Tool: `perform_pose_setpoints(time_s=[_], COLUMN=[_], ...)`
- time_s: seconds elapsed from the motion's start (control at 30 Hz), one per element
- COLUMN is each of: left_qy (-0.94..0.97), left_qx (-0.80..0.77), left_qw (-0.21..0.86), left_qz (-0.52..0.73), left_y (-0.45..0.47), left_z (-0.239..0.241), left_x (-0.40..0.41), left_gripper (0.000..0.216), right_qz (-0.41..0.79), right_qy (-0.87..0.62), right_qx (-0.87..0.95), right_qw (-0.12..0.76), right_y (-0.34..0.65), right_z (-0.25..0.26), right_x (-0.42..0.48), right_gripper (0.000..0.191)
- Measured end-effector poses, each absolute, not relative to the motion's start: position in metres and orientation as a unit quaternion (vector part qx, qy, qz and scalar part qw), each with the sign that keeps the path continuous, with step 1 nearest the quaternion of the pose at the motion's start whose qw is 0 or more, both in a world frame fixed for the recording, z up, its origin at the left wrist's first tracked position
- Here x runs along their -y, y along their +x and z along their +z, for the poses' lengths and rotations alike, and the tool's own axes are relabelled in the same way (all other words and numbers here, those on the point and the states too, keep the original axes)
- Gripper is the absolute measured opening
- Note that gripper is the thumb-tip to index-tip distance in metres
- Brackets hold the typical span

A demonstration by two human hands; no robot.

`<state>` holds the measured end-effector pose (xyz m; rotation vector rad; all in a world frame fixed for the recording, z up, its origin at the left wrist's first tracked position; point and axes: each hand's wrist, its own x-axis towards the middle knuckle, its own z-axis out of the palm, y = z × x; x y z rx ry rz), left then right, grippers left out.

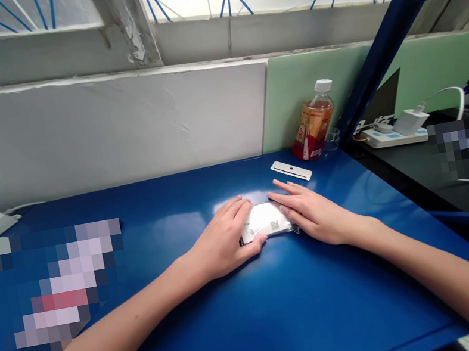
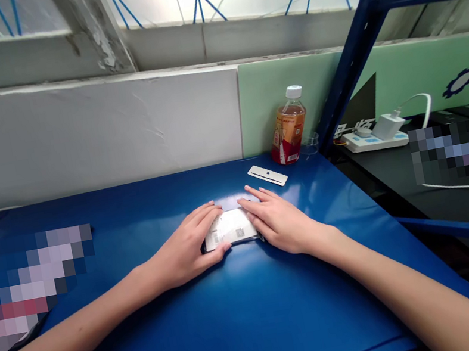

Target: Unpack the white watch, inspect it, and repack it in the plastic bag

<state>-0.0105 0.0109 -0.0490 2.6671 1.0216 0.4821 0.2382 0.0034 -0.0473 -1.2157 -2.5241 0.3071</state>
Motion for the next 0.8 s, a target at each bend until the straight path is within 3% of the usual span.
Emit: perform_pose_setpoints(time_s=[0.43, 0.63, 0.8], left_qy=[0.914, 0.881, 0.896], left_qx=[-0.347, -0.423, -0.403], left_qw=[0.090, 0.058, 0.069], left_qz=[0.190, 0.207, 0.174], left_y=[-0.011, -0.008, -0.008], left_z=[-0.050, -0.054, -0.054], left_x=[-0.011, -0.008, -0.010], left_gripper=[0.039, 0.039, 0.062], right_qz=[0.163, 0.061, 0.115], right_qy=[-0.397, -0.397, -0.388], right_qx=[0.878, 0.886, 0.894], right_qw=[0.212, 0.233, 0.194], right_y=[0.250, 0.255, 0.255], right_z=[-0.052, -0.045, -0.041], right_x=[-0.012, -0.017, -0.014], right_gripper=[0.048, 0.024, 0.024])
